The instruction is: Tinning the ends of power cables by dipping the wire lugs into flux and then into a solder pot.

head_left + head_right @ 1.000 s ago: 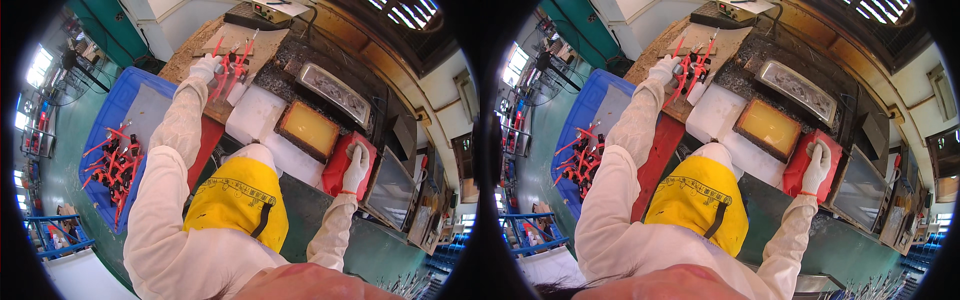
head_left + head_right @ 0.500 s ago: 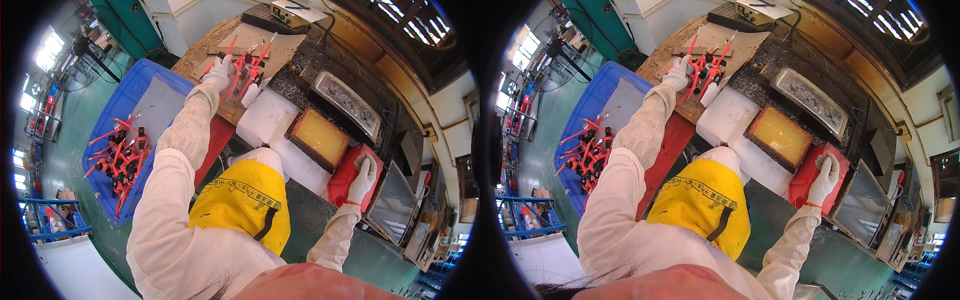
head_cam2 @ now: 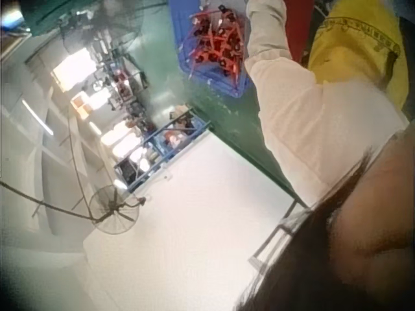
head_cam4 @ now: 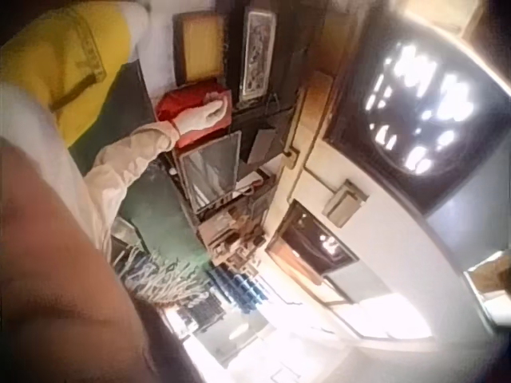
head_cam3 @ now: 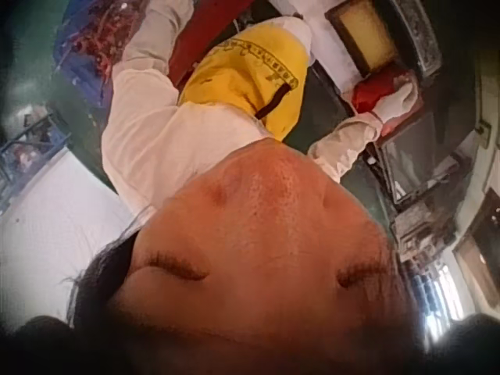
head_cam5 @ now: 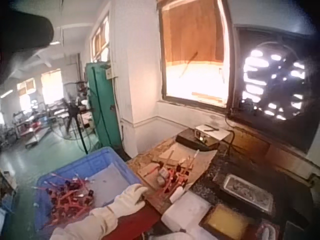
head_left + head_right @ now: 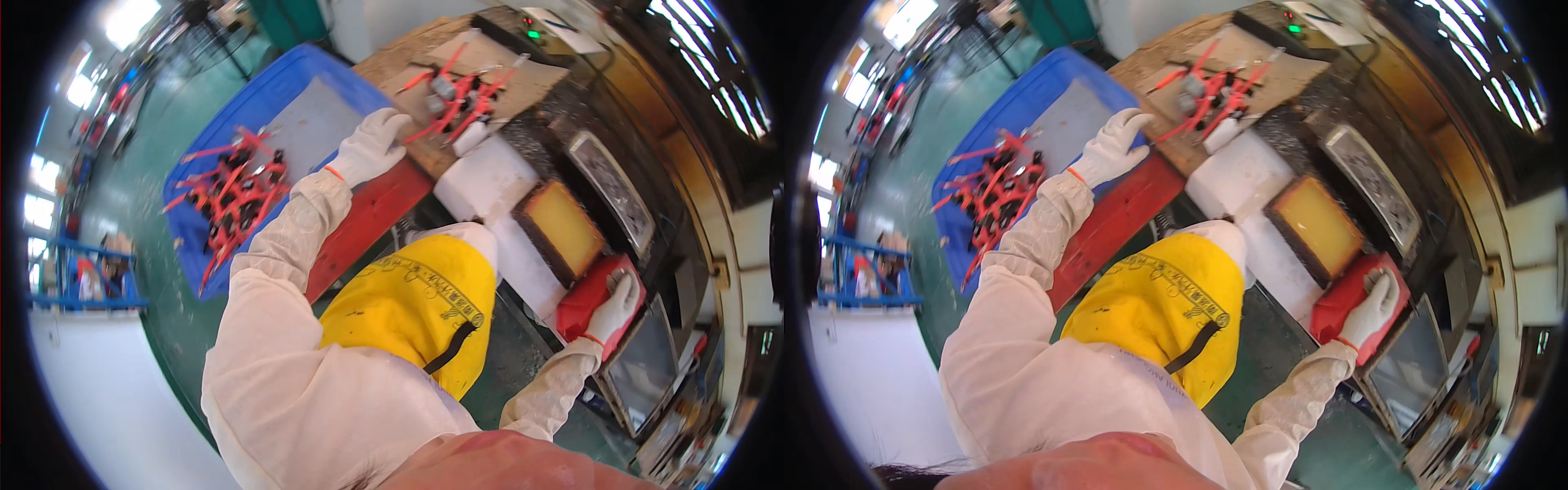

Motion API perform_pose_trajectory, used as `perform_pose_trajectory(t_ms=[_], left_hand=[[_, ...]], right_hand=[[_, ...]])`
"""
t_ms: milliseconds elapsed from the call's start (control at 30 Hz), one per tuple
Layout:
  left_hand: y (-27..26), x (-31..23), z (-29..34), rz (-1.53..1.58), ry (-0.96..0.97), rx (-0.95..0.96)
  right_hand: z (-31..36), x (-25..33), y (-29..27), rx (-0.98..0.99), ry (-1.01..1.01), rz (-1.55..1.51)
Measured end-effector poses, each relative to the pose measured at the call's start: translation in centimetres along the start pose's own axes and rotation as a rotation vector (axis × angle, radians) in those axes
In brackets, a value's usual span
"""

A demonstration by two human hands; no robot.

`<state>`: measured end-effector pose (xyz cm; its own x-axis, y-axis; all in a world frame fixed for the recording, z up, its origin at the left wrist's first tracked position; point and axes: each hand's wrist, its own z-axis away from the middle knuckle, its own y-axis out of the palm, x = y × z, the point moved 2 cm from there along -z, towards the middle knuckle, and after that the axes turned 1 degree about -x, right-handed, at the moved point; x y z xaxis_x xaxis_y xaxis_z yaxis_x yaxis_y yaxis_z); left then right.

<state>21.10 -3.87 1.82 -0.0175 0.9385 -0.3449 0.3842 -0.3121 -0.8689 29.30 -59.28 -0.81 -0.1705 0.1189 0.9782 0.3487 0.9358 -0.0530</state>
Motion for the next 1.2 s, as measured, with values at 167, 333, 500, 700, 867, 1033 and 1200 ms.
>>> perform_pose_trajectory(t_ms=[167,333,500,700,867,1033,1200], left_hand=[[-2.8,0.5,5.7,-0.059,-0.01,-0.073],[-5.1,2.9,9.6,0.027,-0.204,-0.155],[-8.3,6.9,10.8,0.178,-0.565,-0.042],[-8.8,18.5,11.8,-0.032,-0.918,0.194],[-5.9,22.8,13.6,-0.26,-0.904,0.297],[-5.5,21.0,12.9,-0.325,-1.117,0.24],[-5.8,21.5,13.2,-0.319,-1.152,0.381]], right_hand=[[0.4,1.0,-0.5,-0.028,-0.027,0.09],[0.3,0.6,-0.2,0.033,-0.018,0.107],[0.4,0.3,-0.3,0.053,-0.026,0.079],[0.7,0.8,-0.3,0.04,-0.027,0.129],[0.1,0.0,-0.4,0.04,-0.053,0.13],[0.1,-0.1,-0.5,0.038,-0.058,0.136],[0.0,-0.2,-0.6,0.01,-0.04,0.133]])
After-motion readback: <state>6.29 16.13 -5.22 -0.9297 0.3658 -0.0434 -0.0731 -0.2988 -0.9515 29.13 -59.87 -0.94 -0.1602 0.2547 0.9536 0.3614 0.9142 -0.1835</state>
